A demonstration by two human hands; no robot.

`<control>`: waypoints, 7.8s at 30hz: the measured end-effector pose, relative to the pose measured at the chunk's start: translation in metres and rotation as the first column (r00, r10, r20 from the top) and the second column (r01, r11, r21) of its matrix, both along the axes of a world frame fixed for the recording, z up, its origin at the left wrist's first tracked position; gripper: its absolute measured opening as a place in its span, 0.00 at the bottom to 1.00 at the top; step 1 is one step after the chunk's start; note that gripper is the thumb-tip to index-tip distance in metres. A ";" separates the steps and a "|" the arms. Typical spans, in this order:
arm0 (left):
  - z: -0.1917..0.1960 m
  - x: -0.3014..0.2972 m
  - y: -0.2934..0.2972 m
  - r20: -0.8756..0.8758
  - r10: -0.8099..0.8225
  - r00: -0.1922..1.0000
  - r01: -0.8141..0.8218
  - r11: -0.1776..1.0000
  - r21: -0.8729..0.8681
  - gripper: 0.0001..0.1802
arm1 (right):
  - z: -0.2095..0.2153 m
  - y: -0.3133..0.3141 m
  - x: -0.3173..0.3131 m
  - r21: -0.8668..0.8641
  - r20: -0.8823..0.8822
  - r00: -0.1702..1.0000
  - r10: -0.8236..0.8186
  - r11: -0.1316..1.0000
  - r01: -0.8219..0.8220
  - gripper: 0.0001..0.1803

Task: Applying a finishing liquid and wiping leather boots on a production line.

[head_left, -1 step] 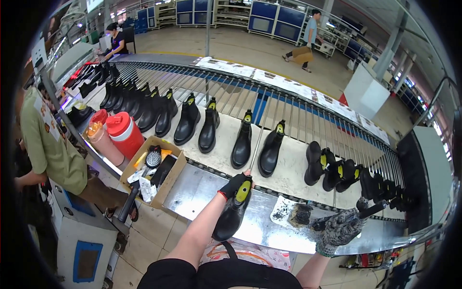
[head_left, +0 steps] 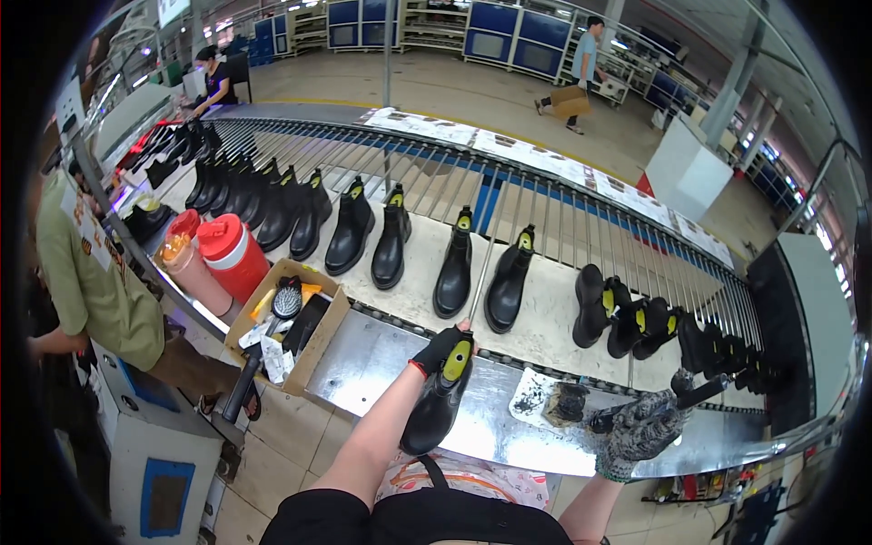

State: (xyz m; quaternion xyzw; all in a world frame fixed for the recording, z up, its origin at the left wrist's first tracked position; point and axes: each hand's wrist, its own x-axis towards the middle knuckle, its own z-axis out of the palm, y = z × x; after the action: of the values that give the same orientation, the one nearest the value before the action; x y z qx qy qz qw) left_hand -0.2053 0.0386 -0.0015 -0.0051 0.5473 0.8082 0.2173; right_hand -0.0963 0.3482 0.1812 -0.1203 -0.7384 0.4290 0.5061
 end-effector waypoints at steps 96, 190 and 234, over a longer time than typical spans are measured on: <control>0.095 0.024 -0.008 -0.698 0.002 0.716 0.123 0.984 0.129 0.43 | -0.139 0.064 0.050 0.122 0.990 0.127 -0.063 0.834 -0.539 0.18; 0.045 0.005 -0.071 -0.389 0.244 0.888 -0.011 0.859 0.512 0.40 | -0.094 -0.059 0.014 -0.079 0.698 0.053 0.714 0.150 -0.985 0.21; 0.030 0.040 -0.071 -0.785 0.175 0.595 -0.781 0.356 -0.513 0.36 | -0.147 -0.030 0.041 -0.858 0.359 0.239 0.902 0.420 -0.296 0.48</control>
State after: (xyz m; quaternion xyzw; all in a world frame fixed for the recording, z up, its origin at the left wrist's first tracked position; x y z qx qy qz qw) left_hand -0.1655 -0.0324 0.0289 -0.0194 0.8645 0.4246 -0.2682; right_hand -0.0550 0.3187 0.0344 -0.1387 -0.6602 0.7124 -0.1937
